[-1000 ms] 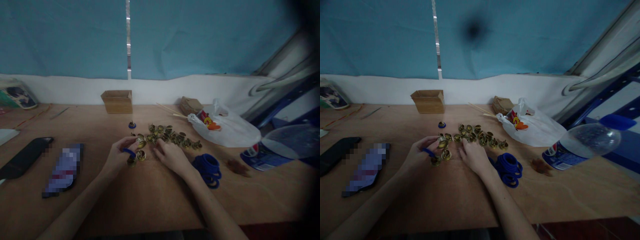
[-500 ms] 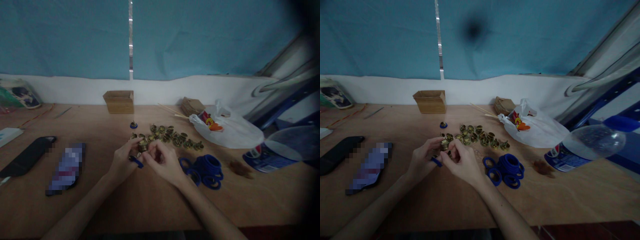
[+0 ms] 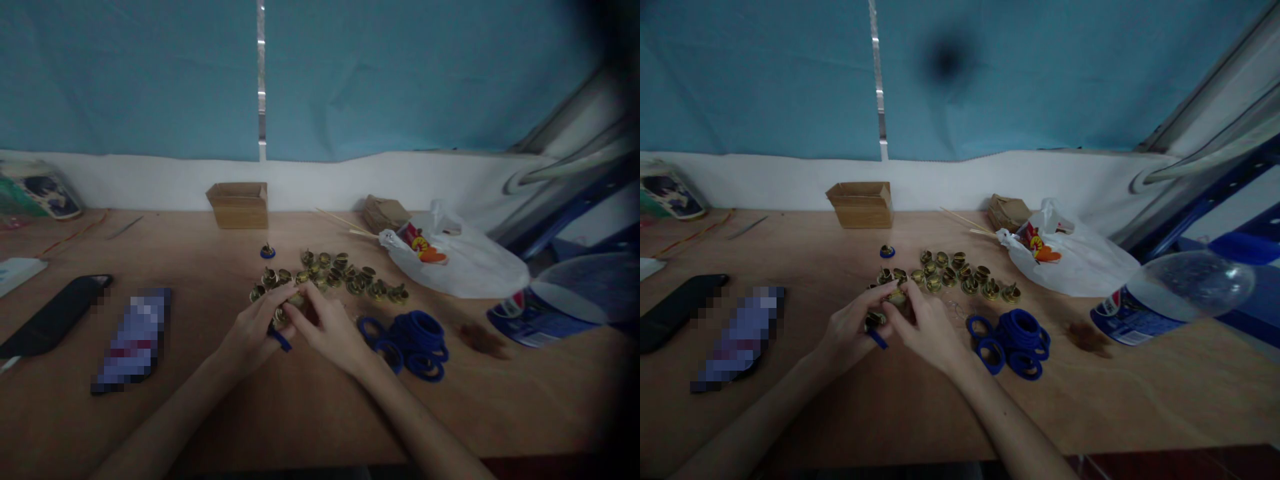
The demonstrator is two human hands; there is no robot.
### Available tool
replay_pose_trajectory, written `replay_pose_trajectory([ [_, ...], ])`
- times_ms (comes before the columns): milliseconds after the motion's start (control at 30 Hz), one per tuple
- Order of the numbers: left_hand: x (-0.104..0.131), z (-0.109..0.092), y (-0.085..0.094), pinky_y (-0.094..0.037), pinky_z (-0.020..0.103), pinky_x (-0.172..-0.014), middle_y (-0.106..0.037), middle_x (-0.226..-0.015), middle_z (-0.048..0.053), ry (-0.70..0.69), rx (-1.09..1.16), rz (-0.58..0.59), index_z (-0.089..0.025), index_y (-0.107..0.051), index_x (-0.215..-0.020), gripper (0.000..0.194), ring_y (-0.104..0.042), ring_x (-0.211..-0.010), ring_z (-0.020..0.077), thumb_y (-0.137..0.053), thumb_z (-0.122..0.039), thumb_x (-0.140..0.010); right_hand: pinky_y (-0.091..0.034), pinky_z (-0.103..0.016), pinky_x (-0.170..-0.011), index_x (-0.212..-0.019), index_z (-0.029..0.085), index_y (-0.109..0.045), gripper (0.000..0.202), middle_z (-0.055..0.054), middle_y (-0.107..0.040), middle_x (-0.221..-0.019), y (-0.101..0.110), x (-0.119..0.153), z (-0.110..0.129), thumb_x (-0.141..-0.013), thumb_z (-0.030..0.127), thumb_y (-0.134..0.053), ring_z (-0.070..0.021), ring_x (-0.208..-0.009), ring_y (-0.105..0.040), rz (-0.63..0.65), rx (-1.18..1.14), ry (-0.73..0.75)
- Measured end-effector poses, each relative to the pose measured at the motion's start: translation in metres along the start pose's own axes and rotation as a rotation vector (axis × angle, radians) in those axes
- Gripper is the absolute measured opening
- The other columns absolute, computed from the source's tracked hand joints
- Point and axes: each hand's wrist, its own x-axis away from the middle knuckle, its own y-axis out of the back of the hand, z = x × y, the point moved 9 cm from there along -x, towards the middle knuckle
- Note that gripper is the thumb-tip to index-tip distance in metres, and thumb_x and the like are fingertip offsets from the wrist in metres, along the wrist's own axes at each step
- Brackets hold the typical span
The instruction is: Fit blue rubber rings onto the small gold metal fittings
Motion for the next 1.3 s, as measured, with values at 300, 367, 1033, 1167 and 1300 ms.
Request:
replay_pose_trajectory([
  [300, -0.006, 0.027, 0.02, -0.05, 0.023, -0.06, -0.062, -0.082, 0.001, 0.342, 0.021, -0.196, -0.021, -0.058, -0.097, 0.019, -0.061, -0.069, 0.013, -0.064, -0.024, -0.079, -0.048, -0.031, -0.065, -0.099, 0.016, -0.059, 0.028, -0.007, -0.054, -0.093, 0.046, 0.0, -0.026, -0.088, 0.041, -0.055, -0.0159, -0.07, -0.055, -0.478, 0.106, -0.041],
  [367, -0.003, 0.046, 0.022, -0.045, 0.02, -0.053, -0.059, -0.075, -0.001, 0.497, 0.122, -0.212, -0.021, -0.059, -0.096, 0.021, -0.057, -0.061, 0.0111, -0.066, -0.025, -0.077, -0.046, -0.032, -0.063, -0.1, 0.015, -0.06, 0.029, -0.005, -0.054, -0.084, 0.053, 0.0, -0.029, -0.088, 0.041, -0.055, -0.016, -0.065, -0.052, -0.537, 0.177, -0.045],
  [1033, 0.002, 0.078, 0.002, -0.052, 0.028, -0.067, -0.074, -0.086, 0.01, 0.889, 0.726, 0.054, -0.009, -0.07, -0.09, 0.04, -0.067, -0.072, 0.0172, -0.079, -0.038, -0.064, -0.04, -0.043, -0.089, -0.095, 0.007, -0.069, 0.028, -0.023, -0.066, -0.107, 0.002, -0.107, -0.05, -0.083, 0.03, -0.056, -0.0336, -0.103, -0.06, -0.003, 0.748, -0.248],
  [1167, 0.002, 0.086, 0.007, -0.052, 0.029, -0.067, -0.074, -0.083, 0.008, 0.882, 0.731, -0.062, -0.011, -0.071, -0.087, 0.041, -0.067, -0.068, 0.0171, -0.078, -0.043, -0.064, -0.039, -0.039, -0.093, -0.112, 0.01, -0.061, 0.03, -0.019, -0.062, -0.116, 0.014, -0.083, -0.019, -0.091, 0.021, -0.043, -0.0277, -0.11, -0.057, -0.086, 0.705, -0.181],
  [1300, 0.002, 0.087, 0.008, -0.052, 0.028, -0.07, -0.074, -0.086, 0.008, 0.859, 0.756, -0.113, -0.011, -0.072, -0.088, 0.041, -0.067, -0.072, 0.0171, -0.077, -0.045, -0.065, -0.046, -0.029, -0.089, -0.115, 0.016, -0.056, 0.026, -0.009, -0.065, -0.112, 0.023, -0.035, 0.034, -0.095, 0.025, -0.042, -0.0176, -0.101, -0.061, -0.128, 0.296, 0.127],
])
